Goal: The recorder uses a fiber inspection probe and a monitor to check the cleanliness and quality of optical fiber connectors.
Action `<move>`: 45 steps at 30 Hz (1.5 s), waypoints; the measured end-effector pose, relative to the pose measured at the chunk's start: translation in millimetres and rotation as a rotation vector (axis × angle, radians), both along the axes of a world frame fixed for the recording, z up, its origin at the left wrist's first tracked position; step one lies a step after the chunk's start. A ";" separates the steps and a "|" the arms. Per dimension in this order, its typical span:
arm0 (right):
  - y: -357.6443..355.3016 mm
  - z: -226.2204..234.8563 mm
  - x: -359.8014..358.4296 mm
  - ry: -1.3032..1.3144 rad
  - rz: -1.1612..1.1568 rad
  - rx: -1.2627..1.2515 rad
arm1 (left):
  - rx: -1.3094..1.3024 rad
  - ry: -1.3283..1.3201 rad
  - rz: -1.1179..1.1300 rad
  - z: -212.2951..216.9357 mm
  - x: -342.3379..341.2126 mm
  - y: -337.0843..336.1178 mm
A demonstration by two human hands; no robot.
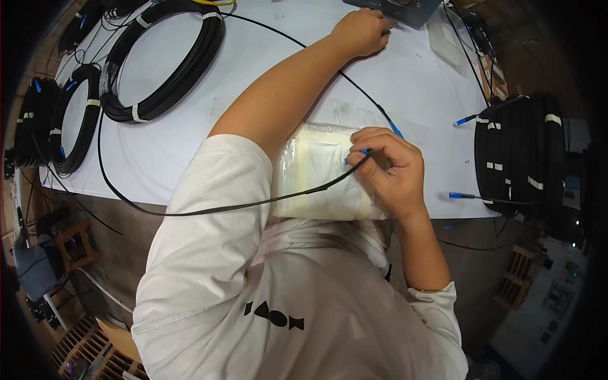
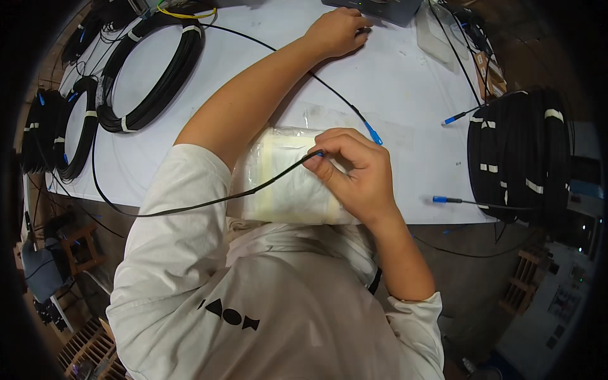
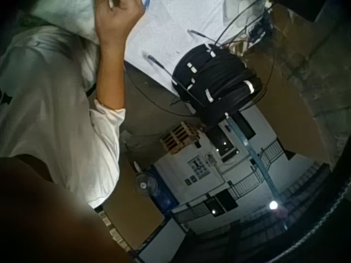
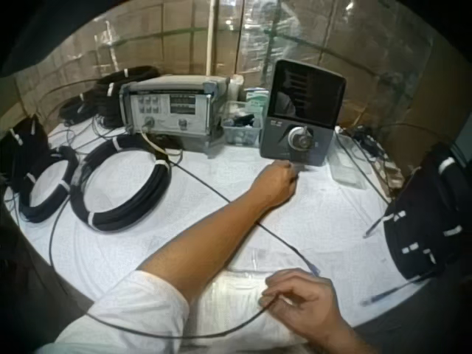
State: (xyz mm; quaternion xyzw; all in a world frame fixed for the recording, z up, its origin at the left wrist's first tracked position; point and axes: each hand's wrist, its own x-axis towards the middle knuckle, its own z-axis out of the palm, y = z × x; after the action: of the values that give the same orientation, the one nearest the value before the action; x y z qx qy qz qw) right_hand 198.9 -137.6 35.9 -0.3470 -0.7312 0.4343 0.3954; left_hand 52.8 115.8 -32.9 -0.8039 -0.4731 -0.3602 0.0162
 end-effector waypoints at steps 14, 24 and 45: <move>0.1 -11.2 -14.5 -0.087 -0.125 0.149 | -0.143 0.004 -0.228 -1.4 -33.1 -40.9; 1.3 -20.0 -12.3 -0.006 -0.127 0.163 | -0.235 -0.103 -0.284 1.7 -41.3 -41.0; 3.7 -20.6 -10.6 -0.026 -0.089 0.255 | -0.300 -0.193 -0.272 4.0 -41.6 -42.2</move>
State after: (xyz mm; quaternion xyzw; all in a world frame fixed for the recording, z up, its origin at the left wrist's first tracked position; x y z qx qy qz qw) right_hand 188.2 -133.9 15.2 -0.3316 -0.7695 0.3151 0.4456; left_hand 11.1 73.5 -29.0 -0.8155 -0.4079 -0.3598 -0.1977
